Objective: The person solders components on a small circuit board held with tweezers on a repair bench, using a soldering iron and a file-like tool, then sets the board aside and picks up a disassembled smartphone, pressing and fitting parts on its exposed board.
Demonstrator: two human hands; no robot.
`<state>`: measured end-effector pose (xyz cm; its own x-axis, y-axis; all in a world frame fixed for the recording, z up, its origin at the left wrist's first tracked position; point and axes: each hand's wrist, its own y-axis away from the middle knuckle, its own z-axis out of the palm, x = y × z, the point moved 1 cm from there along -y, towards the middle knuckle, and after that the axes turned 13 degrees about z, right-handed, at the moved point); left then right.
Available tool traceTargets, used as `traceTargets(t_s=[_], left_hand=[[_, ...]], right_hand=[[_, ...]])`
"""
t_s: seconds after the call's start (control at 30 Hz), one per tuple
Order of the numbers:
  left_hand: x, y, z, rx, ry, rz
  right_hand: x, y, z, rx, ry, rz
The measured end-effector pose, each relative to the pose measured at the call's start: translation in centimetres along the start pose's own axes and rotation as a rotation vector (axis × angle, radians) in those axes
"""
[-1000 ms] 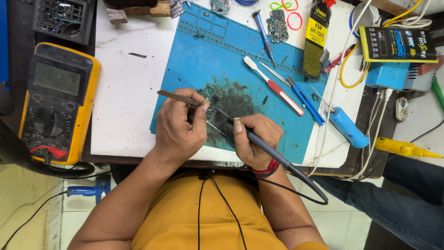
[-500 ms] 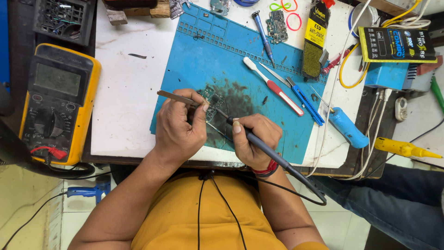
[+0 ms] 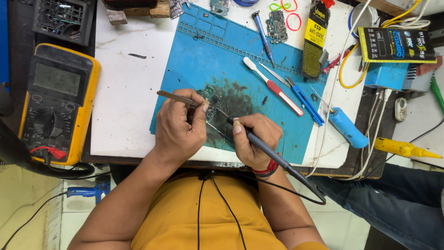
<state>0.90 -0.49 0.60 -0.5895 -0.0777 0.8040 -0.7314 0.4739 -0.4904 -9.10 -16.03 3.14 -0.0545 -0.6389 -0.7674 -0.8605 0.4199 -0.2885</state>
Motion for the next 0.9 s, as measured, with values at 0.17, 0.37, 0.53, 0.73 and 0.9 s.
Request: traceTargets(t_s=[0.17, 0.37, 0.53, 0.73, 0.9], left_hand=[[-0.03, -0.01, 0.0, 0.0, -0.01, -0.005], [0.02, -0.03, -0.01, 0.003, 0.003, 0.001], [0.08, -0.03, -0.07, 0.001, -0.01, -0.001], [0.05, -0.08, -0.03, 0.0, -0.007, -0.012], [0.05, -0.03, -0.04, 0.005, -0.012, -0.005]], right_hand=[[-0.01, 0.0, 0.04, -0.001, -0.003, -0.004], [-0.02, -0.03, 0.02, -0.006, -0.006, -0.005], [-0.02, -0.06, 0.02, -0.003, -0.001, -0.007], [-0.05, -0.08, -0.1, -0.007, 0.007, 0.007], [-0.07, -0.16, -0.12, -0.011, -0.008, -0.004]])
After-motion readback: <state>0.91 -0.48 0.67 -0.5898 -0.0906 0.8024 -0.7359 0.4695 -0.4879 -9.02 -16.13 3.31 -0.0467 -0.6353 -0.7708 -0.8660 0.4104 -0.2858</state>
